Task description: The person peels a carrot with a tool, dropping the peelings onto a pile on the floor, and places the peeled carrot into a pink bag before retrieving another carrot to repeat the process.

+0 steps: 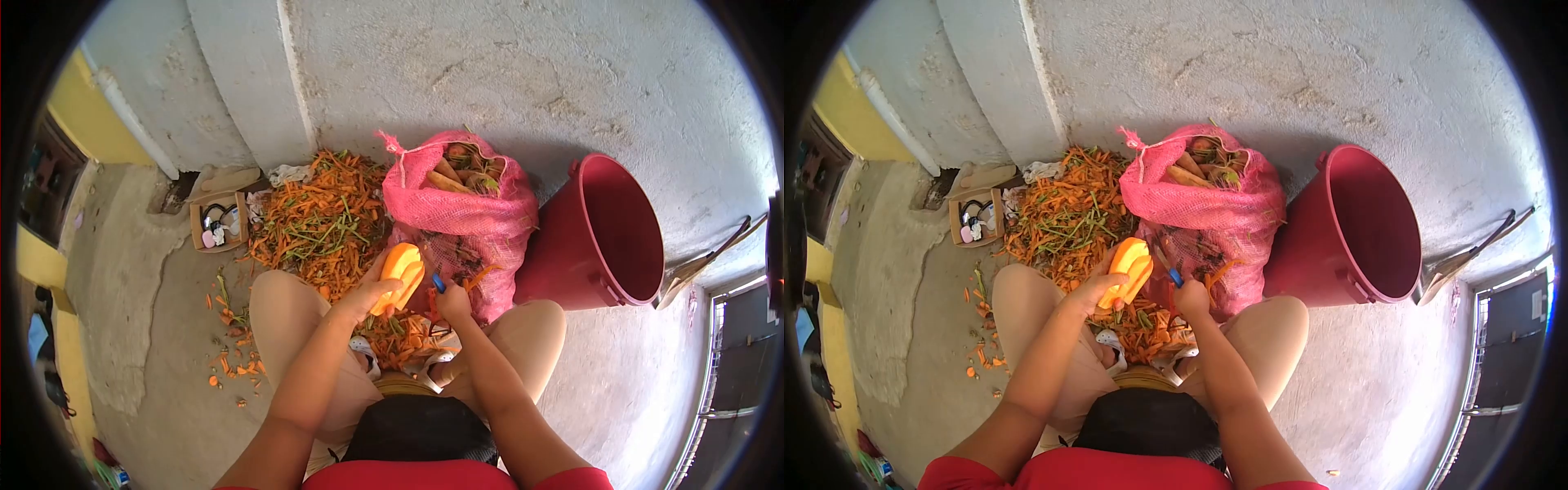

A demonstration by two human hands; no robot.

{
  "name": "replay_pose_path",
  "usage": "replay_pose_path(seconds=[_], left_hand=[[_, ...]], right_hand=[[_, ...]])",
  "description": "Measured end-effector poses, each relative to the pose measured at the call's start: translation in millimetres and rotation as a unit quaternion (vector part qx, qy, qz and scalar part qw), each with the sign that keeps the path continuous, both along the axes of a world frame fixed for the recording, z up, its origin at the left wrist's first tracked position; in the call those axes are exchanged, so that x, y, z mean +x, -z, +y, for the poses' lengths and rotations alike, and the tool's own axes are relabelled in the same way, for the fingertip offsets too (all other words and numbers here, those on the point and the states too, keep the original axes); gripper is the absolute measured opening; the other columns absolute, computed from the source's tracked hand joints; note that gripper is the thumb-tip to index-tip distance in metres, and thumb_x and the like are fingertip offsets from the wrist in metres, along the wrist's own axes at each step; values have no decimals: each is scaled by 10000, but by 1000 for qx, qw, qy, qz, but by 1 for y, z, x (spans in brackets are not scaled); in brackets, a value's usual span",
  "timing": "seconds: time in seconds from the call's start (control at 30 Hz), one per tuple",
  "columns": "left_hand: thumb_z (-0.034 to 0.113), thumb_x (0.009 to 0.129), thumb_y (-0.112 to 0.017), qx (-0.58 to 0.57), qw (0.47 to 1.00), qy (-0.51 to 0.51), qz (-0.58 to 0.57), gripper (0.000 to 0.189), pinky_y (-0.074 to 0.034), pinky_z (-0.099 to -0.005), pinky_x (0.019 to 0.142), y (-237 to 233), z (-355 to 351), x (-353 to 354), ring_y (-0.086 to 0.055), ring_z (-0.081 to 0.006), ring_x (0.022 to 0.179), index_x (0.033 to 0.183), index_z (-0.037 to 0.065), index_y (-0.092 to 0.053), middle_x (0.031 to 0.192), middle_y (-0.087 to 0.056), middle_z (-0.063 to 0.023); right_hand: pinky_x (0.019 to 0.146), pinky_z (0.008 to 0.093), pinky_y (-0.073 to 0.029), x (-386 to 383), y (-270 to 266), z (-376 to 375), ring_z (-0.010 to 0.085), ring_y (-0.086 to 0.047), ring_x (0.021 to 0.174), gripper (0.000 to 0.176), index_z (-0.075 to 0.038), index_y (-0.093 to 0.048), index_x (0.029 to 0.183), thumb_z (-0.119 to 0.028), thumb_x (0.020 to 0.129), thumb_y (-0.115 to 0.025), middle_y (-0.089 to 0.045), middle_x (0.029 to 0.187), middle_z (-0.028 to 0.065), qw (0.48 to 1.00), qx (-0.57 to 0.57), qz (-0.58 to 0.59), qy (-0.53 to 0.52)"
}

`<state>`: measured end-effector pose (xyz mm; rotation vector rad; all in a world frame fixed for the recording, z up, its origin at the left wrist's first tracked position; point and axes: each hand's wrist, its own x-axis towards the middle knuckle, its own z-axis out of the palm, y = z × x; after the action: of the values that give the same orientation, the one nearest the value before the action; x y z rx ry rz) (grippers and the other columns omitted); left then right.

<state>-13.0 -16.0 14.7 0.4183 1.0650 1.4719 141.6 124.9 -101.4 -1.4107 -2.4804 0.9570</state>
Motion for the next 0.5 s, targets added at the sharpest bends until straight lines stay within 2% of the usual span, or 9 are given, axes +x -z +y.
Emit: replay_pose_path(seconds=[0.03,0.13,0.23,0.33,0.43,0.5], left_hand=[[114,705,-551,11,999,-26,39,679,-427,-212,402,0,0,1,-515,-142,597,1300,159,-225,1067,-451,-101],[70,686,-537,0,998,-21,52,714,-445,-224,435,-11,-3,-2,-530,-154,687,1310,157,-201,1148,-415,-108],[43,679,-541,6,1000,-4,27,738,-445,-225,443,-18,-8,-3,-529,-156,704,1315,152,-181,1133,-423,-108],[32,671,-555,0,998,-4,69,764,-446,-227,441,-18,-10,-5,-530,-153,670,1318,146,-164,1137,-418,-115],[26,695,-556,15,992,-74,98,716,-470,-258,493,-6,-8,-14,-539,-194,729,1299,137,-189,1143,-409,-128],[31,720,-556,-70,967,-141,202,668,-475,-300,607,-4,-4,-24,-526,-236,835,1282,119,-205,1126,-422,-138]], right_hand=[[611,458,-428,1,-1,-1,386,-560,699,222,-8,-569,851,-187,724,-529,-561,699,242,1000,4,25,-4],[601,451,-431,4,5,0,380,-563,690,209,-12,-564,845,-181,725,-530,-564,699,233,1000,-4,-6,-6],[602,446,-433,7,8,0,378,-564,688,208,-15,-562,853,-176,725,-527,-565,701,230,1000,-7,-15,-7],[620,456,-445,9,3,-2,384,-568,691,189,-20,-565,832,-151,710,-506,-574,702,231,1000,-21,-16,-11],[627,455,-444,10,-2,-3,383,-568,695,180,-18,-562,828,-141,710,-504,-572,697,234,1000,-22,-11,-16],[625,455,-443,10,0,-3,384,-567,694,181,-19,-562,832,-141,708,-510,-573,694,232,1000,-15,-15,-19]])
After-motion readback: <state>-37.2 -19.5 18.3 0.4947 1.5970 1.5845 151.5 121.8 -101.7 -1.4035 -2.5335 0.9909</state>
